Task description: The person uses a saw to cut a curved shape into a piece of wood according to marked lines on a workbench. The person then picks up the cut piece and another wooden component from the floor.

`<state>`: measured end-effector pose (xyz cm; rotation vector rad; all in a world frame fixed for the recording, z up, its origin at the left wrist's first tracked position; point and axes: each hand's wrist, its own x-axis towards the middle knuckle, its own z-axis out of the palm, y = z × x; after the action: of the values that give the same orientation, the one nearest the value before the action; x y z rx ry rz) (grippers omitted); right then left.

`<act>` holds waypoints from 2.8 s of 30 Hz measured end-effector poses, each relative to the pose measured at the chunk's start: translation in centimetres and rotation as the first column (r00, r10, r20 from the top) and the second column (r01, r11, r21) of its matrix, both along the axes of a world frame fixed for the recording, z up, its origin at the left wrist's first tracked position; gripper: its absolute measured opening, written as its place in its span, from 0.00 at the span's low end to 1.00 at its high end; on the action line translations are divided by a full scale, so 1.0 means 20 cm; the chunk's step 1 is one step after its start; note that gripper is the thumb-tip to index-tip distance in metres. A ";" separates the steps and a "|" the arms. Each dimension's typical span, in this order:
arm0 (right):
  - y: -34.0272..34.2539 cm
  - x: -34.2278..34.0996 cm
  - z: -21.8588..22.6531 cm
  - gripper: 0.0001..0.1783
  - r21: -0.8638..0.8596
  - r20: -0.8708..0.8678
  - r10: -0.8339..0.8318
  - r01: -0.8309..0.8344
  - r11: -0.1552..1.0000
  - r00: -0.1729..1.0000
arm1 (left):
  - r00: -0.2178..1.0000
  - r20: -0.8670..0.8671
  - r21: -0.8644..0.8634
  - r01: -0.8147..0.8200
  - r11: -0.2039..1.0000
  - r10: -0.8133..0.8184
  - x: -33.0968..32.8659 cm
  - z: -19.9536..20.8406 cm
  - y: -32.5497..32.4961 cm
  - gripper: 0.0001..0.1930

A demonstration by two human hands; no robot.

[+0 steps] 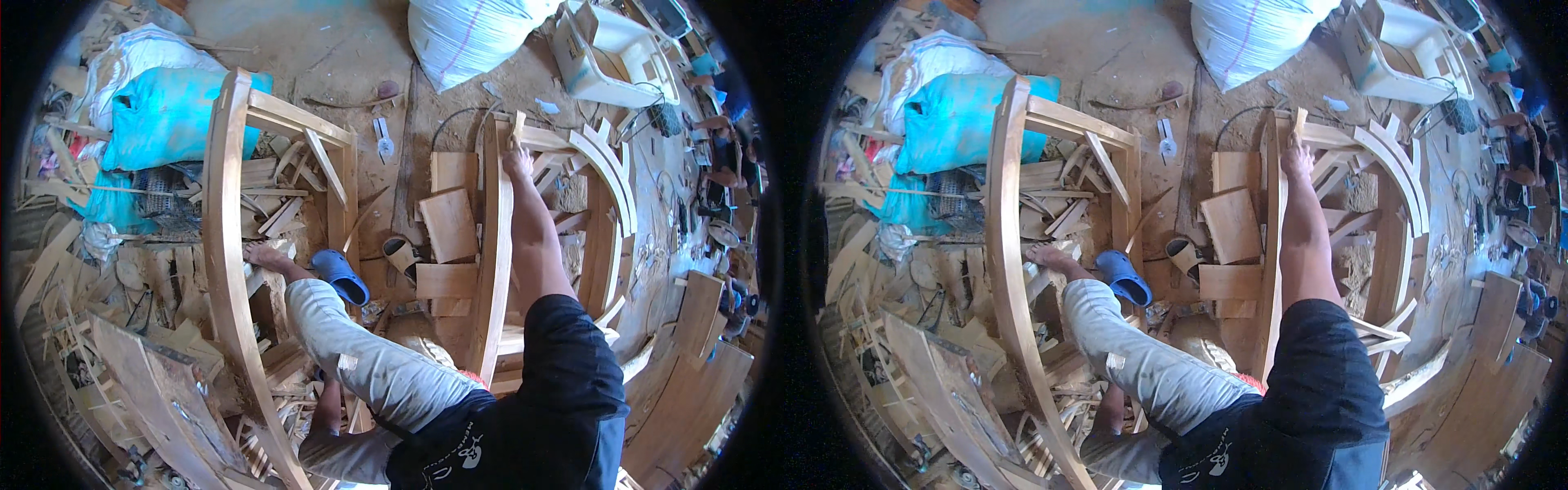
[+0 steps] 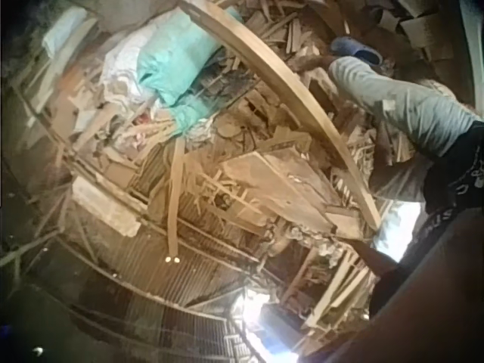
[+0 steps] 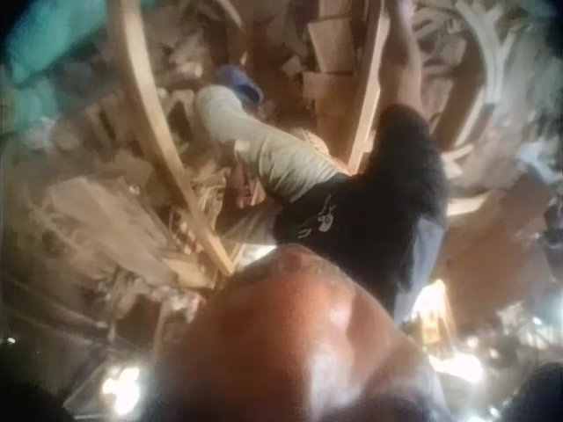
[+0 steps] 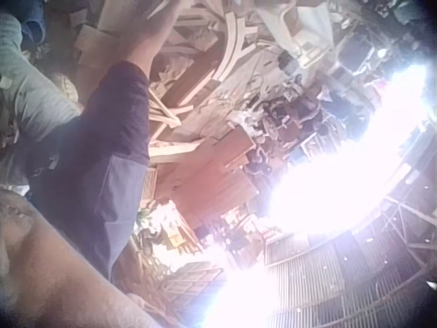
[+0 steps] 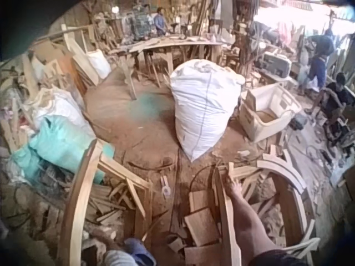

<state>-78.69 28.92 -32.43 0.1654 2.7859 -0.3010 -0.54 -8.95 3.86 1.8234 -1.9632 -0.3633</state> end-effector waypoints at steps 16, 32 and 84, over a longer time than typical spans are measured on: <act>-1.00 1.58 0.63 0.21 -0.782 -0.350 0.342 -0.473 0.406 0.872 | 0.817 -0.442 0.165 -0.332 0.929 0.371 1.40 0.46 0.29 0.32; -1.48 3.18 2.42 0.62 -0.109 -0.608 0.539 -0.611 -0.784 -0.583 | 0.951 -0.161 -0.457 -0.309 0.834 0.264 0.89 0.59 0.66 0.24; -1.72 3.54 2.47 0.72 0.049 -0.702 0.480 -0.708 -0.704 -0.526 | 0.981 0.141 0.051 -0.143 0.988 0.134 0.65 0.57 -0.94 0.33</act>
<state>-7.97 -5.52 16.99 -2.7981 1.1914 -0.7465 12.41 -27.69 15.27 2.0605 -1.9182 -0.2627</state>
